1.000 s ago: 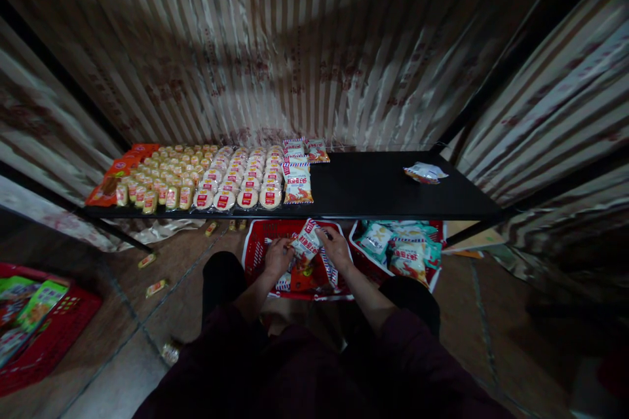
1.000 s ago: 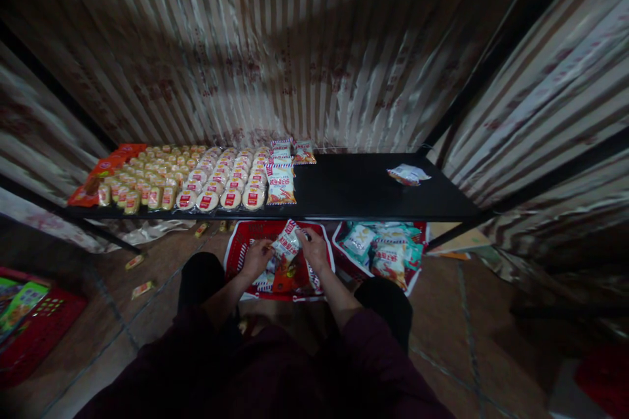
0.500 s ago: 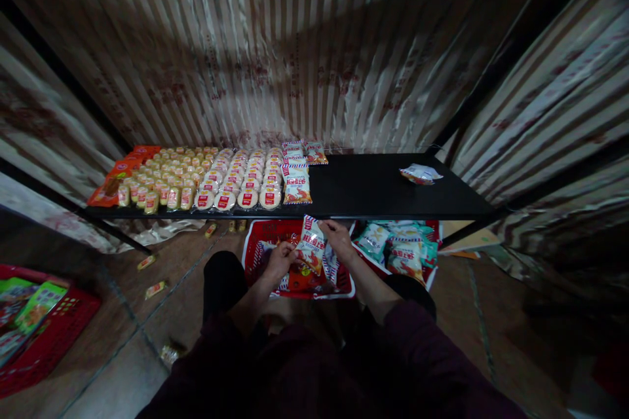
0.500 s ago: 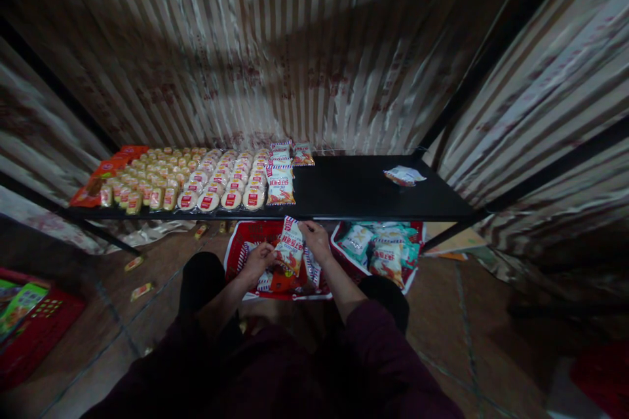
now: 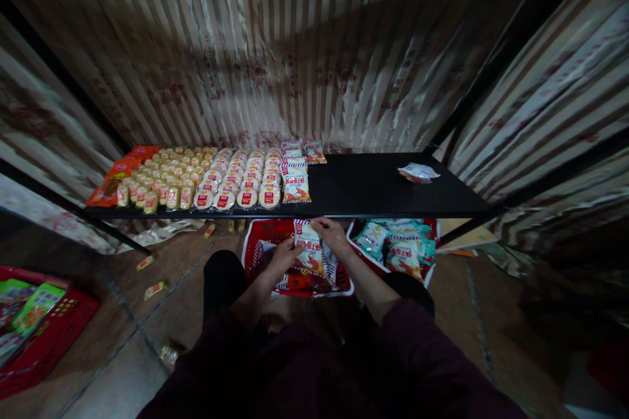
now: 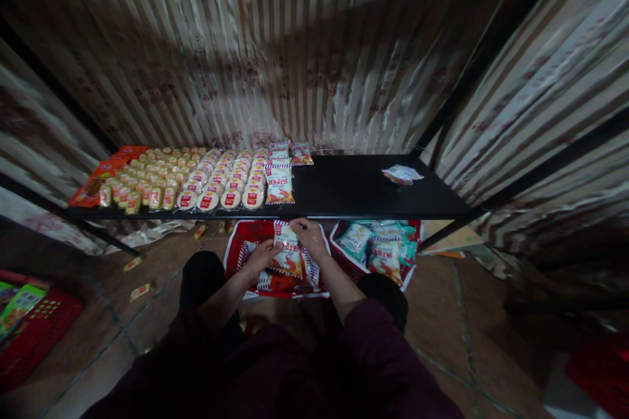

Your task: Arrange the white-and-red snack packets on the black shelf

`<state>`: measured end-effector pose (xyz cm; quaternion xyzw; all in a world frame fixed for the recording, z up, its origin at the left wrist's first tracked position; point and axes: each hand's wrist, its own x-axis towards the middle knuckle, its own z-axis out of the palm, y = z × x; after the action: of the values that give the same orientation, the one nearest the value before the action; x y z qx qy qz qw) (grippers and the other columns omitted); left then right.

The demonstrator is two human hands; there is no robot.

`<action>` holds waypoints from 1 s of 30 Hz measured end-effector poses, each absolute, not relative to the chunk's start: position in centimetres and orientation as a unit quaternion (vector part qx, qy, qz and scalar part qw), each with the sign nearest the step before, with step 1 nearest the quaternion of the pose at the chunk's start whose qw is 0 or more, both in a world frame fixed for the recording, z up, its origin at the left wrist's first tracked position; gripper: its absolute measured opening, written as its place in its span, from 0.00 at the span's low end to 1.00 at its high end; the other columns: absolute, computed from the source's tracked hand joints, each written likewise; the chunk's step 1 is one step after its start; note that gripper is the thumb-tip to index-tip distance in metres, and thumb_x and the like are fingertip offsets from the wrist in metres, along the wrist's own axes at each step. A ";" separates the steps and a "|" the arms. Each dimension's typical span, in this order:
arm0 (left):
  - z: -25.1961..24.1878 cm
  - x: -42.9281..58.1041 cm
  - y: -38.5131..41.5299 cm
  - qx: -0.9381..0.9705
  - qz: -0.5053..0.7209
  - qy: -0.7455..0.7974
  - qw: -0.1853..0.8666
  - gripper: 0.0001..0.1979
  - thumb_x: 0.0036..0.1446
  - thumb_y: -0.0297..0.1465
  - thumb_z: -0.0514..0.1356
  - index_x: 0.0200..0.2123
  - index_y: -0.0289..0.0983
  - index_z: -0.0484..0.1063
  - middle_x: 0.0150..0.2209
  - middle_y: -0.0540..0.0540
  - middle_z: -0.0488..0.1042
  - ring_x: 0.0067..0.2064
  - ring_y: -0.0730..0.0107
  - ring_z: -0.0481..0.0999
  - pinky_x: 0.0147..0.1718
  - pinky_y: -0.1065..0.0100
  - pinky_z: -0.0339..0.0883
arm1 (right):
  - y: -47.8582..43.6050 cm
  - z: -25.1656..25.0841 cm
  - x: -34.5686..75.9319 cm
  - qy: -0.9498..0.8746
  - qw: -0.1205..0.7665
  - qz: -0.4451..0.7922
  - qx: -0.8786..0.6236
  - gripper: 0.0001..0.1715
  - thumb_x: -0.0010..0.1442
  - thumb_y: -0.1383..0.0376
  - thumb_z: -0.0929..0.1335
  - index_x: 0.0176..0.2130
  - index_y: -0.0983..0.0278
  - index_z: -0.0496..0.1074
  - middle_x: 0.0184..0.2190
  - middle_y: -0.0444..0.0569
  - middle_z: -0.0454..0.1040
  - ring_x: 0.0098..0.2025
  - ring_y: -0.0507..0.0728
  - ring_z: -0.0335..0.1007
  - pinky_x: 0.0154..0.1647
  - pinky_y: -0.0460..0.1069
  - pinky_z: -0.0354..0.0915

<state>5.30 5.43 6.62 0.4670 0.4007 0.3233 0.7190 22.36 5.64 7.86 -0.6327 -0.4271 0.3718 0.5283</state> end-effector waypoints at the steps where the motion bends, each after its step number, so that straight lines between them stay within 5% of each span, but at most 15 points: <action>1: 6.4 5.4 5.4 0.454 0.332 0.405 0.721 0.22 0.41 0.44 0.68 0.36 0.36 0.76 0.34 0.42 0.79 0.38 0.58 0.77 0.41 0.61 0.68 | 5.6 7.9 22.3 -0.422 0.537 0.368 -0.631 0.22 0.46 0.47 0.70 0.32 0.62 0.77 0.28 0.45 0.77 0.32 0.56 0.71 0.34 0.49 0.66; 7: 5.3 5.2 5.5 0.416 0.377 0.460 0.688 0.20 0.42 0.44 0.67 0.34 0.36 0.76 0.34 0.43 0.79 0.37 0.60 0.77 0.39 0.62 0.69 | 4.6 7.5 22.1 -0.380 0.538 0.411 -0.631 0.27 0.48 0.48 0.71 0.42 0.61 0.74 0.37 0.47 0.78 0.39 0.57 0.73 0.41 0.51 0.68; 17: 5.4 5.3 5.9 0.416 0.416 0.484 0.647 0.19 0.45 0.44 0.65 0.36 0.36 0.76 0.36 0.43 0.79 0.34 0.65 0.77 0.35 0.65 0.69 | 3.1 7.1 21.0 -0.341 0.498 0.550 -0.577 0.25 0.47 0.47 0.72 0.40 0.60 0.74 0.37 0.47 0.79 0.37 0.58 0.75 0.38 0.50 0.69; 30: 6.9 5.7 5.3 0.389 0.435 0.512 0.630 0.20 0.45 0.48 0.64 0.31 0.35 0.73 0.29 0.46 0.76 0.30 0.68 0.74 0.32 0.68 0.67 | 1.8 7.9 19.9 -0.350 0.506 0.521 -0.591 0.26 0.48 0.43 0.69 0.36 0.59 0.76 0.34 0.47 0.80 0.38 0.60 0.77 0.39 0.54 0.71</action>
<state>5.71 5.27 6.86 0.3888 0.5123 0.4347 0.6304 19.90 1.85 7.88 -0.5907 -0.3505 0.5214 0.5063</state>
